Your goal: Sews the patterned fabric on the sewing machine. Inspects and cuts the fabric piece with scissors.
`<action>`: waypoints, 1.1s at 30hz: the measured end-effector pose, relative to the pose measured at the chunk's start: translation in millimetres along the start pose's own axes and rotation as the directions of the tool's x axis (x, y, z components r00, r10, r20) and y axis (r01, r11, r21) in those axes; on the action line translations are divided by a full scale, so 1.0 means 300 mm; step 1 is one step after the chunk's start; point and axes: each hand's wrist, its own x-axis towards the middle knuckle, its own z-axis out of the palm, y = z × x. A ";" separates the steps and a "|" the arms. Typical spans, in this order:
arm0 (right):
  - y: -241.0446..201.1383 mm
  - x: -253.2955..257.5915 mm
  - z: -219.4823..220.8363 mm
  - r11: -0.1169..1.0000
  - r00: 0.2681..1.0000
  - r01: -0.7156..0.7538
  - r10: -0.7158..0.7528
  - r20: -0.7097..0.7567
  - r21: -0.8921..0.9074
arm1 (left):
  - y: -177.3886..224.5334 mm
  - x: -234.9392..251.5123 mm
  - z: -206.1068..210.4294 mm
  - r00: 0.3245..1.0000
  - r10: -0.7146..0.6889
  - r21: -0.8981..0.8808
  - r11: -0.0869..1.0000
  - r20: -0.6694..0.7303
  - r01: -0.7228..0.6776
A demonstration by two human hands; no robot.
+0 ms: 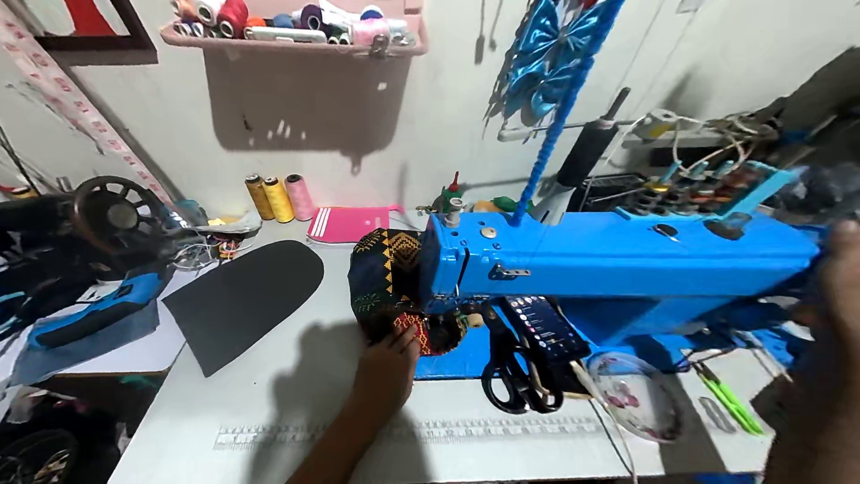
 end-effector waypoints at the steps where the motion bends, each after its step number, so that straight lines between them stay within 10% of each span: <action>1: 0.057 0.079 0.004 1.000 0.997 -0.018 0.017 0.069 0.021 | 0.000 -0.001 0.005 1.000 0.005 0.008 1.000 -0.014 -0.005; 11: -0.081 0.254 -0.018 0.949 0.895 -0.086 0.207 0.396 -0.302 | -0.001 -0.006 -0.007 1.000 0.016 -0.041 0.999 -0.026 -0.018; 15: -0.094 0.156 -0.033 0.984 0.958 -0.023 0.072 0.278 -0.175 | -0.003 -0.007 -0.004 0.999 0.018 -0.055 0.998 -0.036 -0.020; 20: 0.007 -0.150 0.012 0.812 0.995 -0.083 0.100 0.004 0.578 | 0.001 -0.008 -0.003 0.998 -0.002 -0.072 0.997 -0.060 -0.003; 33: -0.138 -0.342 -0.117 0.889 0.984 0.099 -0.021 -0.176 0.447 | 0.017 0.031 -0.071 0.966 -0.127 -0.119 0.980 0.225 0.157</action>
